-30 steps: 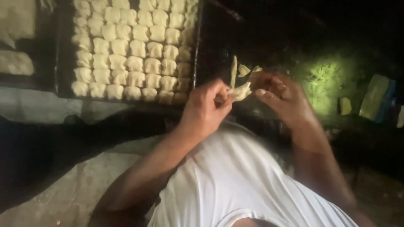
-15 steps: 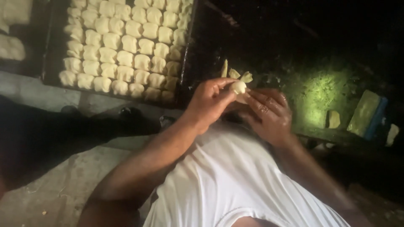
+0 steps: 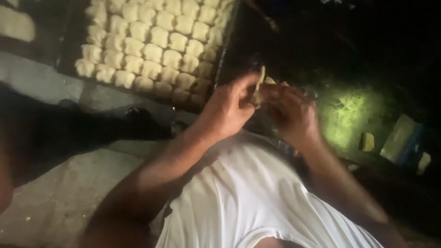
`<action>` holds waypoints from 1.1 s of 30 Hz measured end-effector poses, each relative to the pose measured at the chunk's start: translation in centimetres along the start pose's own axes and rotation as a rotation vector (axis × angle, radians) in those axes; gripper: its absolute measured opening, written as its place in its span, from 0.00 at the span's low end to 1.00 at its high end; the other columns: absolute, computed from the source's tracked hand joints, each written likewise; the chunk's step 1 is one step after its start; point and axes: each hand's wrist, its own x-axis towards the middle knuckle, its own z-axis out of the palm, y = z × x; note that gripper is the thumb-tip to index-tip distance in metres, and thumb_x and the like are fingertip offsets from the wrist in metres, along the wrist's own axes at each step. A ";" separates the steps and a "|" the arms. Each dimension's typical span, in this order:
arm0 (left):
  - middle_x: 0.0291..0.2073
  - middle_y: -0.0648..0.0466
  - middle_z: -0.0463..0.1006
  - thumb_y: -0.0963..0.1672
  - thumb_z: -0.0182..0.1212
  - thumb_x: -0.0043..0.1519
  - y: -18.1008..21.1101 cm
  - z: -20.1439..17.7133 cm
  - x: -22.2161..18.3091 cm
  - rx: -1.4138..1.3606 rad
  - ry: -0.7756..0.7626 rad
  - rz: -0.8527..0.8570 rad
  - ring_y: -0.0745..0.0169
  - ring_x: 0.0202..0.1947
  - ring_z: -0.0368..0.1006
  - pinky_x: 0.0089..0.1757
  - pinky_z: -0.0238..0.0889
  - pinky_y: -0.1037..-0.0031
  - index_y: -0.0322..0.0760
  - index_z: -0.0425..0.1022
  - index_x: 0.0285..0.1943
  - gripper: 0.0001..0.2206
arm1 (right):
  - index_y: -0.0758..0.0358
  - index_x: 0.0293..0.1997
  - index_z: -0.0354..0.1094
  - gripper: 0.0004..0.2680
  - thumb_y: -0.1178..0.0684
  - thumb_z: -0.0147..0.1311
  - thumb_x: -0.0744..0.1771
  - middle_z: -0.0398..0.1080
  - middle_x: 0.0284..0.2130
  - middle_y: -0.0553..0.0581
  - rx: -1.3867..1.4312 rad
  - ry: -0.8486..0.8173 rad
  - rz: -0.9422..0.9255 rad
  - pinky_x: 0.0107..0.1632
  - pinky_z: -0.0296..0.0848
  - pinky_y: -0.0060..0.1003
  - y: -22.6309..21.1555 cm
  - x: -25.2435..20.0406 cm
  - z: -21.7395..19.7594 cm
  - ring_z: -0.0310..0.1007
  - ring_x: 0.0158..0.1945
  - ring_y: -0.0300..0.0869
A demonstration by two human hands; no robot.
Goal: The person twists and folds small dough pieces by hand and places them in rows on a tray. They then cut a long strip of dough into pieces with a dough scraper, shape the pieces, and arrange them on the tray, finally lifting the filled tray away.
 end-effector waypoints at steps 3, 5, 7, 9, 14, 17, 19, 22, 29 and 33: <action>0.56 0.40 0.74 0.40 0.66 0.65 -2.5 -0.8 -0.8 -0.271 0.146 0.232 0.55 0.60 0.74 0.55 0.73 0.69 0.32 0.44 0.79 0.37 | 0.63 0.45 0.75 0.07 0.61 0.64 0.65 0.80 0.37 0.57 0.662 -0.113 0.720 0.44 0.81 0.36 2.4 0.3 2.8 0.81 0.41 0.49; 0.59 0.40 0.75 0.38 0.64 0.65 -2.2 -2.6 -1.4 -0.197 0.219 0.253 0.54 0.60 0.75 0.56 0.72 0.67 0.32 0.50 0.78 0.33 | 0.64 0.44 0.75 0.05 0.60 0.64 0.66 0.80 0.37 0.58 0.535 -0.164 0.643 0.44 0.80 0.38 4.3 1.6 5.2 0.80 0.41 0.50; 0.62 0.40 0.76 0.37 0.63 0.66 -1.7 -4.2 -2.1 -0.122 0.291 0.279 0.53 0.60 0.76 0.57 0.72 0.66 0.32 0.56 0.77 0.29 | 0.65 0.43 0.76 0.04 0.59 0.64 0.66 0.80 0.37 0.60 0.405 -0.207 0.560 0.43 0.79 0.40 5.1 2.7 6.5 0.80 0.41 0.52; 0.57 0.46 0.82 0.37 0.60 0.66 -0.9 -6.0 -2.9 -0.143 0.339 0.147 0.63 0.50 0.81 0.43 0.77 0.76 0.35 0.66 0.71 0.22 | 0.61 0.45 0.78 0.06 0.56 0.63 0.65 0.78 0.37 0.63 -0.013 -0.219 0.401 0.40 0.77 0.45 4.9 4.0 7.1 0.81 0.39 0.51; 0.56 0.47 0.81 0.34 0.58 0.66 -2.6 -8.9 -5.2 -0.198 0.406 0.243 0.65 0.47 0.80 0.46 0.75 0.77 0.31 0.69 0.68 0.20 | 0.61 0.53 0.75 0.09 0.53 0.59 0.69 0.78 0.43 0.64 -0.210 -0.180 0.213 0.46 0.77 0.47 3.2 3.8 5.6 0.79 0.43 0.56; 0.53 0.47 0.82 0.35 0.58 0.66 -3.0 -10.1 -5.9 -0.231 0.426 0.220 0.65 0.45 0.80 0.42 0.73 0.78 0.30 0.70 0.66 0.18 | 0.62 0.50 0.74 0.12 0.48 0.64 0.66 0.77 0.41 0.65 -0.278 -0.281 0.213 0.44 0.76 0.49 3.0 3.6 6.4 0.78 0.42 0.58; 0.52 0.48 0.82 0.35 0.59 0.65 -3.1 -11.1 -6.6 -0.251 0.436 0.193 0.65 0.43 0.80 0.40 0.72 0.78 0.30 0.70 0.65 0.18 | 0.62 0.46 0.74 0.12 0.47 0.66 0.64 0.77 0.41 0.66 -0.343 -0.357 0.154 0.44 0.76 0.50 3.3 5.0 6.2 0.77 0.44 0.59; 0.48 0.47 0.83 0.36 0.61 0.65 -3.3 -12.8 -8.0 -0.123 0.465 0.195 0.65 0.42 0.81 0.41 0.73 0.77 0.31 0.73 0.63 0.16 | 0.58 0.53 0.74 0.15 0.41 0.64 0.67 0.78 0.42 0.62 -0.381 -0.715 0.578 0.46 0.77 0.48 2.9 9.9 5.0 0.79 0.43 0.51; 0.47 0.49 0.84 0.38 0.61 0.68 -4.8 -15.2 -9.6 -0.133 0.535 0.193 0.64 0.43 0.82 0.41 0.73 0.77 0.32 0.73 0.61 0.13 | 0.64 0.62 0.68 0.15 0.52 0.64 0.70 0.72 0.53 0.64 0.205 -0.242 0.206 0.51 0.77 0.40 6.4 22.9 9.8 0.73 0.52 0.47; 0.44 0.51 0.83 0.38 0.62 0.67 -5.2 -16.2 -10.4 -0.138 0.546 0.178 0.67 0.38 0.81 0.39 0.71 0.77 0.32 0.74 0.60 0.13 | 0.65 0.59 0.67 0.15 0.50 0.68 0.70 0.73 0.54 0.62 0.402 -0.061 0.221 0.58 0.81 0.43 6.3 27.6 16.3 0.78 0.56 0.46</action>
